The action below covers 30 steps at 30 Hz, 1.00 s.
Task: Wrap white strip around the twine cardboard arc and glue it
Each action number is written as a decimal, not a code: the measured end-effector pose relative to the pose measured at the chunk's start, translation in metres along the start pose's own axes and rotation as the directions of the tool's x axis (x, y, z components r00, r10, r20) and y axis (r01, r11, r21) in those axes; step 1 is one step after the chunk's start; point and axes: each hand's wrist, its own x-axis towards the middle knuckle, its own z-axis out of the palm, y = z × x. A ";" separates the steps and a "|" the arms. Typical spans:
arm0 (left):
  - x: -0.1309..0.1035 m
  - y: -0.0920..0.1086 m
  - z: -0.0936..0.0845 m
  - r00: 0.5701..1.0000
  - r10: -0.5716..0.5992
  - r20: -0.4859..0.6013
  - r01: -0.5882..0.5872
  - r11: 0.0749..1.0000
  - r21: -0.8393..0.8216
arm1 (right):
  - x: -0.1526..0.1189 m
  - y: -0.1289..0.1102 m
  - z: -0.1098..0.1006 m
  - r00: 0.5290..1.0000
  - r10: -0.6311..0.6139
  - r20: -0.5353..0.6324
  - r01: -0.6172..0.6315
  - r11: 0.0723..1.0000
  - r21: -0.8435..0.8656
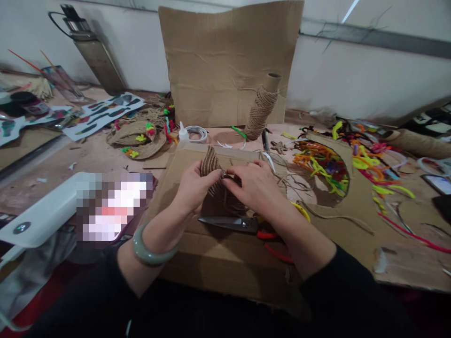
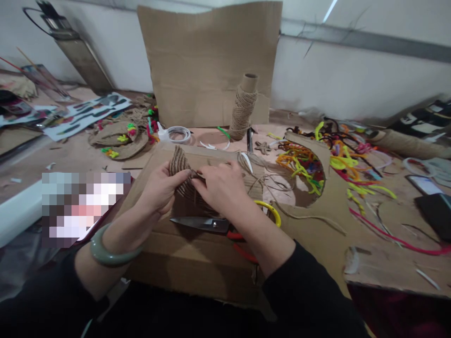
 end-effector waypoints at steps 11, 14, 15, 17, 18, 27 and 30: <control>-0.002 -0.001 0.002 0.999 -0.053 0.009 0.053 0.997 -0.064 | 0.001 0.003 -0.002 0.999 -0.007 0.046 0.007 1.000 0.002; -0.002 -0.001 0.001 0.997 -0.074 0.020 0.074 0.997 0.020 | 0.001 0.003 -0.001 0.998 -0.022 0.056 0.022 1.000 -0.002; -0.002 -0.001 0.001 0.997 -0.077 0.026 0.076 0.996 0.042 | 0.001 0.003 -0.001 0.998 -0.023 0.059 0.023 1.000 -0.002; -0.003 0.000 0.001 0.997 -0.072 0.024 0.070 0.995 0.078 | 0.001 0.003 -0.001 0.997 -0.027 0.068 0.027 1.000 0.003; -0.003 0.000 0.000 0.997 -0.069 0.020 0.067 0.994 0.091 | 0.001 0.003 -0.001 0.997 -0.032 0.074 0.032 0.999 0.007; -0.001 0.003 -0.002 0.996 -0.079 -0.046 0.082 0.993 0.081 | 0.002 0.007 -0.008 0.992 -0.036 0.123 0.034 0.999 0.023; -0.002 0.004 0.000 0.993 -0.119 0.016 0.118 0.993 0.015 | 0.003 0.010 -0.007 0.996 -0.019 0.087 0.016 0.999 0.035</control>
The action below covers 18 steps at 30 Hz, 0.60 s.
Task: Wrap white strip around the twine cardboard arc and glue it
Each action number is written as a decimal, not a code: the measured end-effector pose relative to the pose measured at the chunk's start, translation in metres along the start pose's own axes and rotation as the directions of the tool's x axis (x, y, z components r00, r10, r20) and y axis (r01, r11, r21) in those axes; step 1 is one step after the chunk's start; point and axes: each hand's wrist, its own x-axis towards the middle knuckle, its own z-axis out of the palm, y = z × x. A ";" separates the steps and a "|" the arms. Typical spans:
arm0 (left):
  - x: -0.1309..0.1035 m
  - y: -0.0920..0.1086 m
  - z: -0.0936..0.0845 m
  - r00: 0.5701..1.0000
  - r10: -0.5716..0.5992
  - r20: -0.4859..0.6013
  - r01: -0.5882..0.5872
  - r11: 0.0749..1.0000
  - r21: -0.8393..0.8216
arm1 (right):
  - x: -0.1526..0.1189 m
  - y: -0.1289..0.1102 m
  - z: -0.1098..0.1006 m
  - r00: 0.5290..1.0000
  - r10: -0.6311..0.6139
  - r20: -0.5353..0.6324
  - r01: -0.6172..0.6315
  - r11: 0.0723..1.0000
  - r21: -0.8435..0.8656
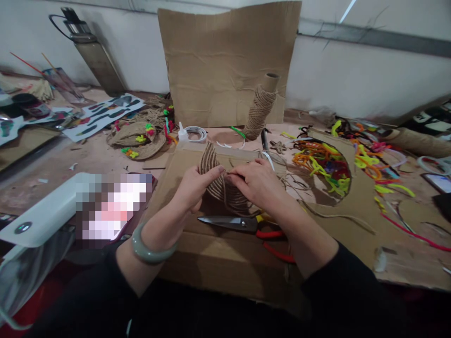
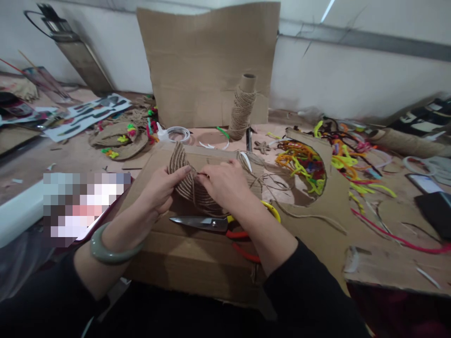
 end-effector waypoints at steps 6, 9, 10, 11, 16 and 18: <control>0.000 -0.003 0.000 0.999 -0.025 0.033 0.025 1.000 -0.002 | 0.002 0.002 0.010 0.986 -0.012 -0.169 0.010 1.000 -0.012; 0.004 -0.003 -0.002 0.997 0.063 -0.043 -0.063 0.998 -0.003 | 0.000 0.000 0.013 0.901 -0.096 -0.422 0.090 0.995 -0.034; 0.005 -0.002 -0.003 0.993 0.094 -0.072 -0.094 0.996 -0.006 | -0.001 -0.001 0.013 0.864 -0.134 -0.485 0.127 0.991 -0.047; 0.006 -0.001 -0.004 0.987 0.123 -0.105 -0.125 0.992 -0.007 | -0.002 -0.003 0.013 0.836 -0.174 -0.521 0.168 0.984 -0.060; 0.009 0.004 -0.005 0.938 0.250 -0.240 -0.273 0.960 -0.064 | -0.009 -0.015 0.016 0.879 -0.248 -0.406 0.224 0.969 -0.106; 0.011 0.004 -0.005 0.931 0.269 -0.247 -0.302 0.947 -0.109 | -0.010 -0.019 0.017 0.935 -0.181 -0.305 0.147 0.980 -0.132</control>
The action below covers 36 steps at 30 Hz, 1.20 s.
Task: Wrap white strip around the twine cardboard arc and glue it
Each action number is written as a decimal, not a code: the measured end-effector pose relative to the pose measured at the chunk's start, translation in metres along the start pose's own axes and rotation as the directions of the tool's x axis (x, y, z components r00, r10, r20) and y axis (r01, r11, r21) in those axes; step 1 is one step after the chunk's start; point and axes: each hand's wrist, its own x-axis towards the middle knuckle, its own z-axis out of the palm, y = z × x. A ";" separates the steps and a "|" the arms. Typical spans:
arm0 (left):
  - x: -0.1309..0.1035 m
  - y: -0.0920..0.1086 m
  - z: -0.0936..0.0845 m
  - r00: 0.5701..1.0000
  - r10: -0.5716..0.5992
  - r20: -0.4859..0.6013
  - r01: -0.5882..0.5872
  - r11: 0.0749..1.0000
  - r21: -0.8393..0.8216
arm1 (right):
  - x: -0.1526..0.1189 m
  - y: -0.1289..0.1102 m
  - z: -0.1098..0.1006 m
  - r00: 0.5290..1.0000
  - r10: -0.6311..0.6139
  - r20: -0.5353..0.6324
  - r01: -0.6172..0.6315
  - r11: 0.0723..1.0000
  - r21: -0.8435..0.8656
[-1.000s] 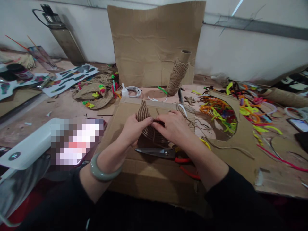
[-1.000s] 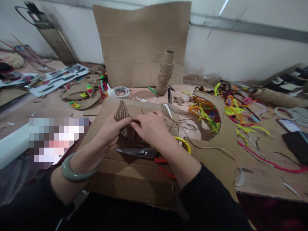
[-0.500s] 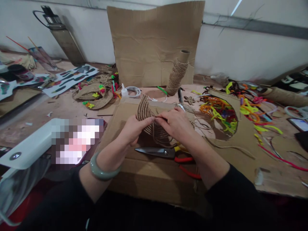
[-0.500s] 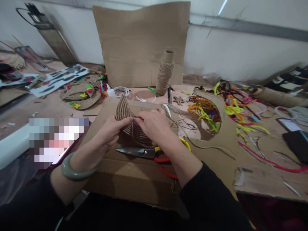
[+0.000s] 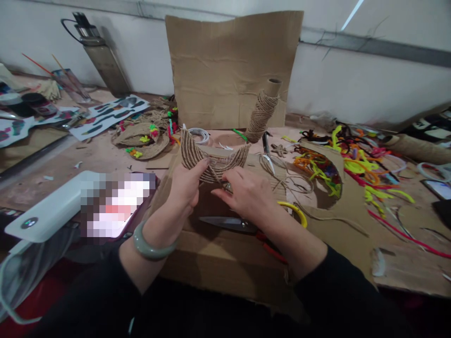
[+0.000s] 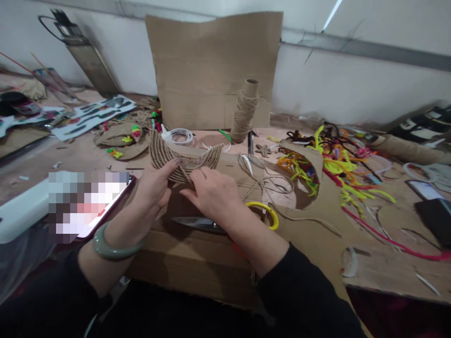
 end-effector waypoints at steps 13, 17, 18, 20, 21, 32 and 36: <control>0.001 -0.001 0.000 0.996 -0.052 0.065 0.052 0.999 0.005 | 0.000 0.022 -0.007 0.999 -0.003 -0.054 0.006 0.999 0.051; 0.000 -0.001 -0.001 0.986 -0.142 0.090 0.137 0.989 0.051 | 0.002 0.029 -0.008 0.998 -0.055 -0.023 0.056 0.997 0.061; -0.001 -0.001 -0.002 0.981 -0.170 0.099 0.164 0.985 0.060 | 0.002 0.030 -0.009 0.998 -0.055 -0.012 0.055 0.997 0.058; -0.002 -0.001 -0.002 0.968 -0.219 0.121 0.212 0.975 0.066 | 0.004 0.031 -0.010 0.998 -0.056 0.014 0.055 0.997 0.053; -0.002 -0.001 -0.002 0.964 -0.232 0.132 0.225 0.972 0.063 | 0.004 0.031 -0.011 0.998 -0.061 0.029 0.059 0.997 0.052; -0.003 0.000 -0.001 0.965 -0.246 0.095 0.238 0.968 0.083 | 0.006 0.029 -0.013 0.993 -0.112 0.041 0.110 0.992 0.056; -0.003 -0.001 -0.001 0.965 -0.245 0.096 0.238 0.968 0.086 | 0.007 0.029 -0.013 0.991 -0.109 0.081 0.104 0.993 0.057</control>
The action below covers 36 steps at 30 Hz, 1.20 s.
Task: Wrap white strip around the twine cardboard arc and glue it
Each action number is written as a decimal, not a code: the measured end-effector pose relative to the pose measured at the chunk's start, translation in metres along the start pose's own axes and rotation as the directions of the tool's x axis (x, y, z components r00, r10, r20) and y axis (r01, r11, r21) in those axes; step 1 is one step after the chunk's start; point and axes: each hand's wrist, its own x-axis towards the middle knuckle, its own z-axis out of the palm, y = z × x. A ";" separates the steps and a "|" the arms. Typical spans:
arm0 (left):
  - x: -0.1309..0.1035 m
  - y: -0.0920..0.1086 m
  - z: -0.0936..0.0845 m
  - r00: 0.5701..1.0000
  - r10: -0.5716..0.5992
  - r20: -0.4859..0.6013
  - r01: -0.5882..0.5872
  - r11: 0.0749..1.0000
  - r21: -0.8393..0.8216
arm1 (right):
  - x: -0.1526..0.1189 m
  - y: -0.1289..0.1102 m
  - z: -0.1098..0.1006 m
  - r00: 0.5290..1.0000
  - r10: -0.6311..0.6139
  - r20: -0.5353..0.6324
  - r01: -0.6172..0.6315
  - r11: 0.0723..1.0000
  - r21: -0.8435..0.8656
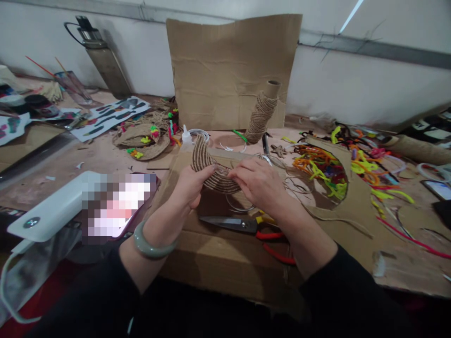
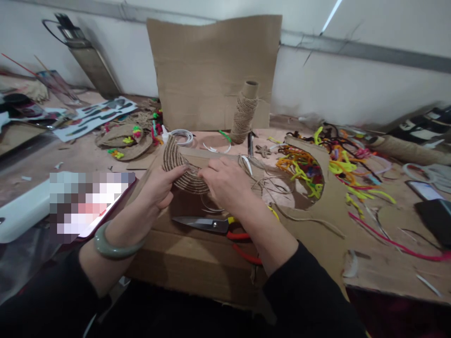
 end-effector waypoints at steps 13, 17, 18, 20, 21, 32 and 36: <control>-0.002 -0.001 -0.002 0.998 -0.003 0.063 0.001 0.999 0.035 | -0.001 0.002 0.001 0.997 0.075 0.010 -0.075 0.996 0.050; -0.004 0.002 0.000 0.997 -0.052 0.064 0.047 0.996 0.077 | 0.001 0.002 0.003 0.978 0.135 0.157 -0.149 0.986 0.080; -0.004 0.003 0.001 0.996 -0.061 0.060 0.056 0.995 0.081 | 0.002 0.002 0.003 0.973 0.136 0.187 -0.154 0.984 0.088; -0.006 0.004 0.002 0.996 -0.070 0.050 0.067 0.996 0.065 | 0.002 0.004 0.004 0.967 0.126 0.221 -0.155 0.981 0.119; -0.007 0.004 0.003 0.996 -0.072 0.054 0.069 0.996 0.050 | 0.002 0.005 0.004 0.966 0.122 0.226 -0.158 0.977 0.147; -0.008 0.000 0.003 0.997 -0.047 0.066 0.041 0.995 0.085 | 0.003 0.004 0.008 0.964 0.172 0.202 -0.227 0.928 0.294; -0.008 -0.005 0.002 0.993 -0.052 0.110 0.044 0.996 0.076 | 0.004 0.004 0.010 0.961 0.217 0.172 -0.265 0.898 0.350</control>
